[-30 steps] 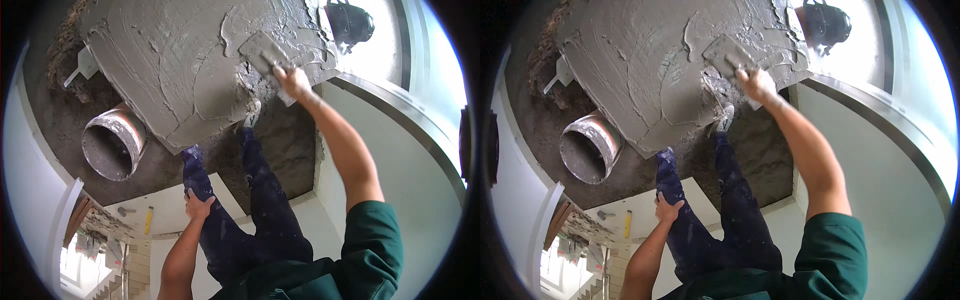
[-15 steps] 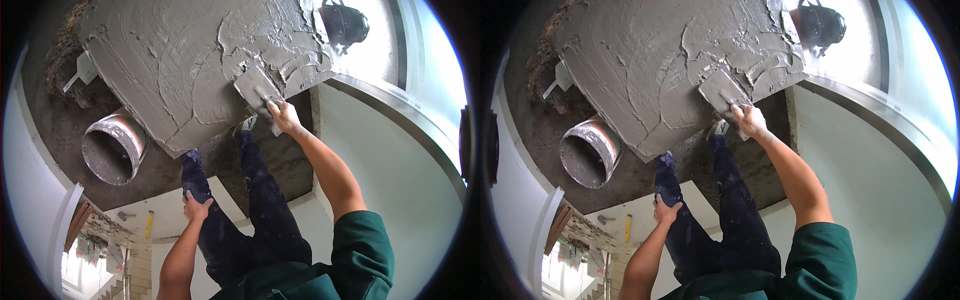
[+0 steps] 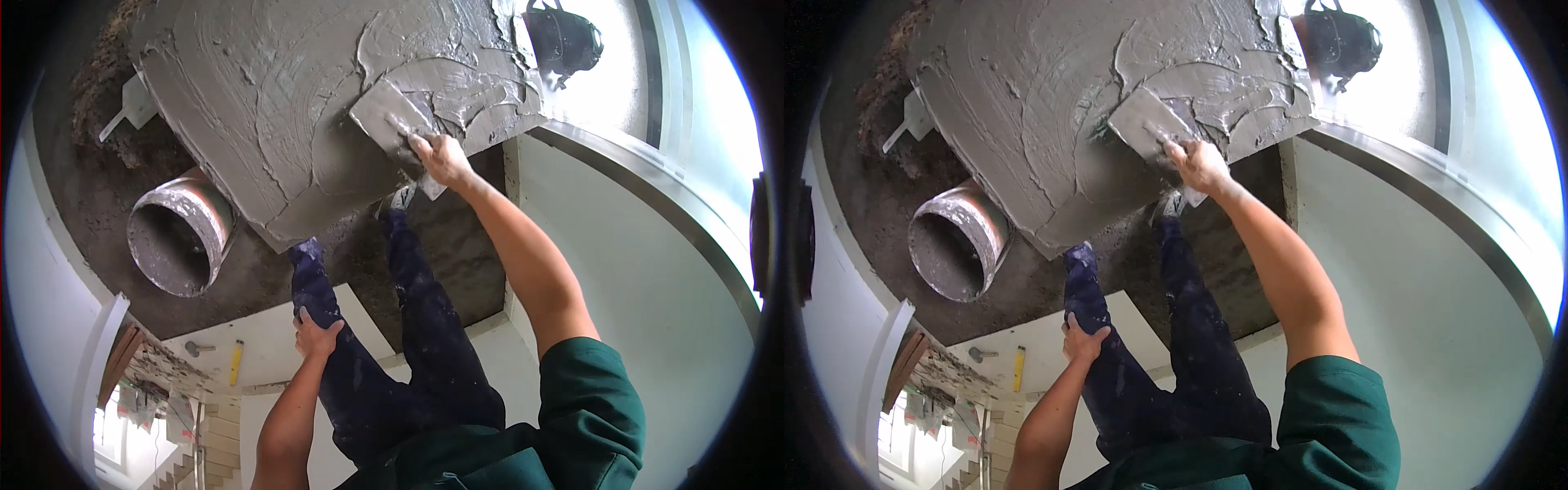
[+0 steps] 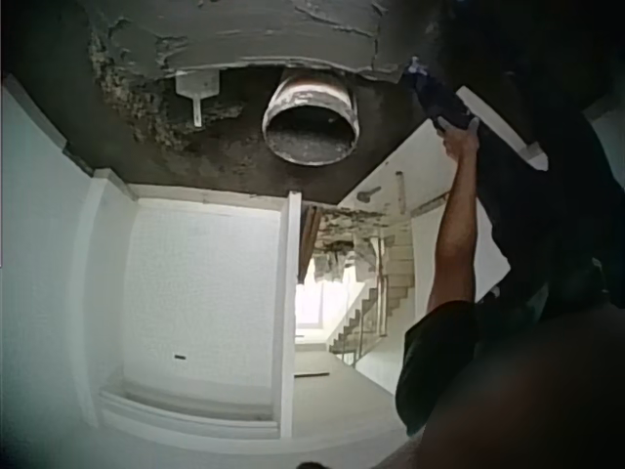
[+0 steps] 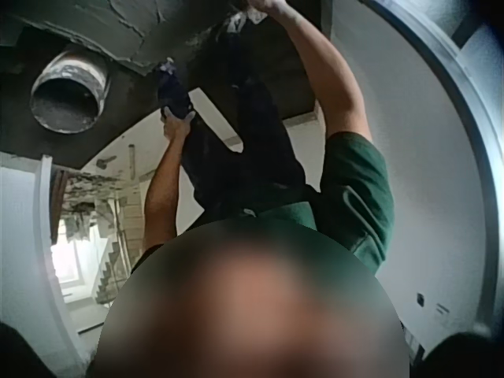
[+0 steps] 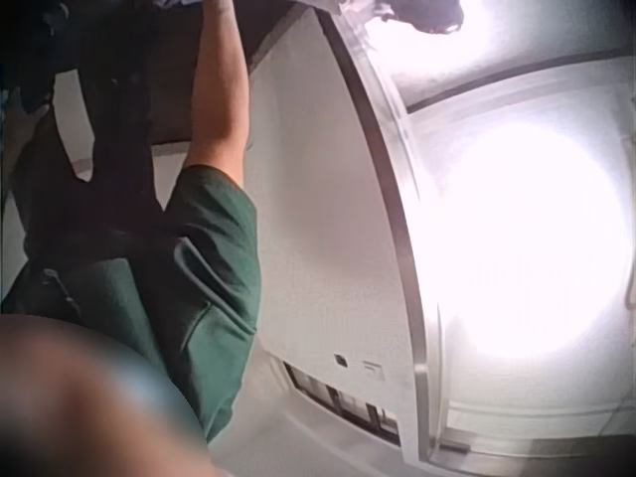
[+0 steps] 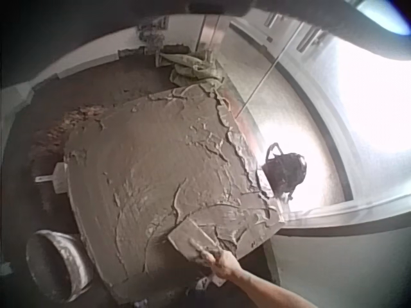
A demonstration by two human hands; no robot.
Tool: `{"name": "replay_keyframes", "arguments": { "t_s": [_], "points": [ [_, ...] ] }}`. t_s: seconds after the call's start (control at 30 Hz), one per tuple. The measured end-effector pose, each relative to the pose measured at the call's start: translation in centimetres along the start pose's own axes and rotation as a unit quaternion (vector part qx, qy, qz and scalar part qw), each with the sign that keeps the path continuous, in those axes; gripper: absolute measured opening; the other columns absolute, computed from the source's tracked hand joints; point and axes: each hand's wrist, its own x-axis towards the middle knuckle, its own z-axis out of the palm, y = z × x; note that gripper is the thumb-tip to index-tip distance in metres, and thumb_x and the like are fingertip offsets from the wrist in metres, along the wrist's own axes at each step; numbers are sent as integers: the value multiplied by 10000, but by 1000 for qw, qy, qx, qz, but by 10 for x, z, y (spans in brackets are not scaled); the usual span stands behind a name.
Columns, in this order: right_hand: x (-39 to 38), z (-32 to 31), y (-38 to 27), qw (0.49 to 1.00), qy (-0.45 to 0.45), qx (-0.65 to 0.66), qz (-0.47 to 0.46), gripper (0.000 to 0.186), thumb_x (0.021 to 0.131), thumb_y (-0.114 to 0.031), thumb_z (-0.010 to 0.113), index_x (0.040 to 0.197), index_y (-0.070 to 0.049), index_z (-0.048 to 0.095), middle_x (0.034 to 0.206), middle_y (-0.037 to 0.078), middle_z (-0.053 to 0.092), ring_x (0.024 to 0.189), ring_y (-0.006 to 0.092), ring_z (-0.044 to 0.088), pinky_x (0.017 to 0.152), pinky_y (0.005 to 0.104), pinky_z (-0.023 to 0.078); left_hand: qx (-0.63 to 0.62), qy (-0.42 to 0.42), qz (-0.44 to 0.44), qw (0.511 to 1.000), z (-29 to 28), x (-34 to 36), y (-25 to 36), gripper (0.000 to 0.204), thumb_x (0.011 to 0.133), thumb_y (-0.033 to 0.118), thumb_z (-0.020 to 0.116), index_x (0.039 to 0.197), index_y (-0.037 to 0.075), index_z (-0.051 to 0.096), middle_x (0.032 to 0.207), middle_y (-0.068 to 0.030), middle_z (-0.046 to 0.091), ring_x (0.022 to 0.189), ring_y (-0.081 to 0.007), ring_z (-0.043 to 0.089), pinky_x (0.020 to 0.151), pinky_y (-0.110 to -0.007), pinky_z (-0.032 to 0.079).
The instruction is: Applying mortar to floor tiles using a trowel to prepare for leveling.
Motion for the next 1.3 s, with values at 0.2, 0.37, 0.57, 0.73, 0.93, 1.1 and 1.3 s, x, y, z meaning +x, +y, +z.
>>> {"name": "replay_keyframes", "arguments": {
  "t_s": [0.2,0.37,0.57,0.73,0.93,1.1,1.3],
  "points": [
    [33,-25,-5,993,-53,-62,-90,557,1017,-539,523,953,-26,732,875,329,686,905,475,694,784,535,550,-8,9,10,1000,6,1,-3,1140,723,555,870,1606,117,296,1598,-205,366,1362,-416,514,1111,-526,440],
    [-3,-10,59,921,-27,-160,-353,324,959,-411,667,954,-91,716,717,229,658,697,430,681,601,525,531,3,3,5,1000,4,0,0,1132,724,556,867,1602,116,302,1596,-205,369,1363,-407,516,1102,-523,449],
    [-94,3,130,950,-44,-159,-264,345,925,-392,723,990,-55,693,703,200,665,653,423,678,589,515,538,8,2,-2,1000,3,0,3,1123,727,548,869,1600,126,302,1596,-189,374,1357,-395,526,1095,-519,454],
    [-115,29,127,935,59,-88,-339,390,901,-425,737,1011,-53,696,769,201,713,672,402,703,599,497,555,29,11,0,1000,5,0,6,1127,722,542,873,1601,136,296,1594,-175,382,1336,-389,549,1081,-517,469],
    [-101,94,85,966,20,-76,-248,387,901,-410,721,1082,-67,709,840,180,737,712,432,699,681,508,574,22,11,-4,1000,6,-3,13,1135,723,537,872,1601,121,285,1560,-192,412,1324,-402,547,1060,-510,488],
    [-129,116,67,950,-110,-157,-248,441,875,-455,747,1078,-68,687,849,200,743,690,390,719,580,515,554,38,0,8,999,6,-2,7,1125,744,525,864,1604,109,271,1553,-220,408,1316,-407,549,1065,-504,486],
    [-137,196,-25,958,-174,-163,-161,550,964,-613,530,1150,-128,712,849,211,753,803,399,749,727,527,587,-29,3,15,999,13,-6,-10,1173,723,546,878,1614,107,255,1581,-246,367,1359,-445,504,1110,-535,446]
  ]
}}
